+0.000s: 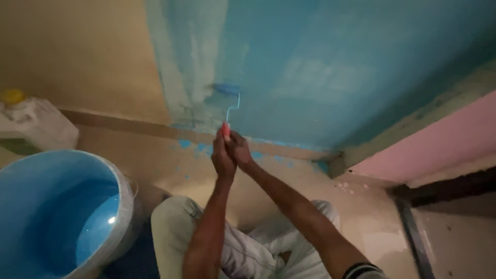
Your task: The person paints a wall light blue using a small paint roller. They repeatedly dip the roller into a bucket of paint and apply it to the lower section of the wall, working along the baseboard and upward.
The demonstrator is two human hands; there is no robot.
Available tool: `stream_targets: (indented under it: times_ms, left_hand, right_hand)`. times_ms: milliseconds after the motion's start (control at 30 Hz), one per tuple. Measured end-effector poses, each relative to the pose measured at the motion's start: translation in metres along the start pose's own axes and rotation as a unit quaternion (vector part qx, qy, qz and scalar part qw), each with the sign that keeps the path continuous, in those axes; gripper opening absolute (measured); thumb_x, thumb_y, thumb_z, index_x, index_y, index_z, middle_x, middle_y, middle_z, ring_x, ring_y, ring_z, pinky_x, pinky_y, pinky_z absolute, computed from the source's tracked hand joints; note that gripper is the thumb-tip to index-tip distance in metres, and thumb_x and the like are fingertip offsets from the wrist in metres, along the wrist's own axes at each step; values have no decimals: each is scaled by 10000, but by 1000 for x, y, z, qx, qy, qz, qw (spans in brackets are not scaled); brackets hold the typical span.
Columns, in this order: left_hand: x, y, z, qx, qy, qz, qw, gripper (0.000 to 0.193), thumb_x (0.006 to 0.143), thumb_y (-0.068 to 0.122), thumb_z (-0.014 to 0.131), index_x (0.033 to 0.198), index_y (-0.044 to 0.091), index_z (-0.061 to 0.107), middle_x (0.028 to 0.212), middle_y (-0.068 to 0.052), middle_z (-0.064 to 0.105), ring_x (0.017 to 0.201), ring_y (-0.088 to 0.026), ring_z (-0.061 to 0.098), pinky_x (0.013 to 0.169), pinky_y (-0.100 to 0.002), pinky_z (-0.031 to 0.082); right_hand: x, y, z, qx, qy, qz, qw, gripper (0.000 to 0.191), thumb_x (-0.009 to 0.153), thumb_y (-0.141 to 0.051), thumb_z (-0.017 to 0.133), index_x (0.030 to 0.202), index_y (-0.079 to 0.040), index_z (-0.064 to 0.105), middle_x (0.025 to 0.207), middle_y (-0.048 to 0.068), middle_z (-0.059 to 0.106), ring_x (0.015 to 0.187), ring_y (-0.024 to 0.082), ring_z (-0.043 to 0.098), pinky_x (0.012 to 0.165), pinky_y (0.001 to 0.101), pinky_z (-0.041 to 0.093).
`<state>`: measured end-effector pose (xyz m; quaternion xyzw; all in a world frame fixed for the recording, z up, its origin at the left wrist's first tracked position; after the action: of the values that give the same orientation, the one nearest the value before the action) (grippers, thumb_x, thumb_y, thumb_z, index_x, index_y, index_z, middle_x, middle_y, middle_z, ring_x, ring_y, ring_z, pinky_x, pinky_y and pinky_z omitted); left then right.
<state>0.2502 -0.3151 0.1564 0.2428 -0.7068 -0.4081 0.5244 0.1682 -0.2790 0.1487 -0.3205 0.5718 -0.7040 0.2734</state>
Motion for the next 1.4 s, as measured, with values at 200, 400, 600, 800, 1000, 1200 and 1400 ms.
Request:
stream_targets:
  times_ms: [200,400,600,800,1000,1200,1400]
  left_hand:
    - [-3,-1,9,-89,-9,8,996,427,1156,303,430,1532,112,498,1276,-142,662,1111,-286,695,867,-366,597]
    - [77,73,37,-64,29,98,993,412,1144,257,484,1538,136,464,1327,-132,660,1141,-254,716,871,-306,638]
    - [46,47,48,-71,16,55,996,432,1147,318,493,1536,132,466,1221,-95,663,1077,-212,717,819,-302,605]
    - [-51,-63,65,-470,13,-237,850,413,1184,276,433,1474,46,618,1262,-103,657,1141,-209,616,969,-325,521]
    - [-100,-84,50,8,-13,-127,992,407,1093,278,513,1451,92,565,1257,-126,665,1142,-251,643,940,-342,523]
    - [-120,-85,45,51,-33,-145,988,377,1099,246,525,1450,115,560,1285,-134,659,1172,-263,643,964,-359,526]
    - [-77,-27,80,-112,-53,-101,987,386,1160,192,422,1521,144,548,1284,-123,636,1185,-257,639,1006,-347,525]
  right_hand:
    - [0,-10,-11,-320,10,-53,946,359,1064,-272,533,1275,6,617,1145,116,684,920,195,685,827,321,588]
    - [57,-106,-32,-65,13,-91,994,375,1051,-289,602,1266,17,623,1064,113,683,924,179,639,798,352,564]
    - [43,-70,-49,-80,31,-97,992,433,1052,-302,629,1332,28,604,1115,105,679,973,161,621,839,328,545]
    - [-10,57,-56,-174,16,-59,983,507,1022,-406,635,1301,17,614,1165,131,698,1045,222,649,920,381,548]
    - [-51,138,-66,-100,30,133,986,507,971,-416,624,1275,-11,620,1109,118,716,995,215,674,854,369,555]
    - [-68,132,-65,-92,16,94,991,490,1012,-438,624,1213,8,653,1065,110,688,952,208,638,854,349,533]
    - [-42,55,-100,-133,79,-2,988,450,1006,-388,655,1199,19,660,1041,93,703,920,177,624,809,322,537]
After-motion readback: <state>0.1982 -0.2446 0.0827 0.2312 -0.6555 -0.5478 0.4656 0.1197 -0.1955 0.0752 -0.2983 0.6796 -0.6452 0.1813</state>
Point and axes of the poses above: each hand's wrist, its own x-axis towards the middle knuckle, its own z-axis out of the palm, y = z × x, the point moved 7 cm from there along x, towards the middle knuckle
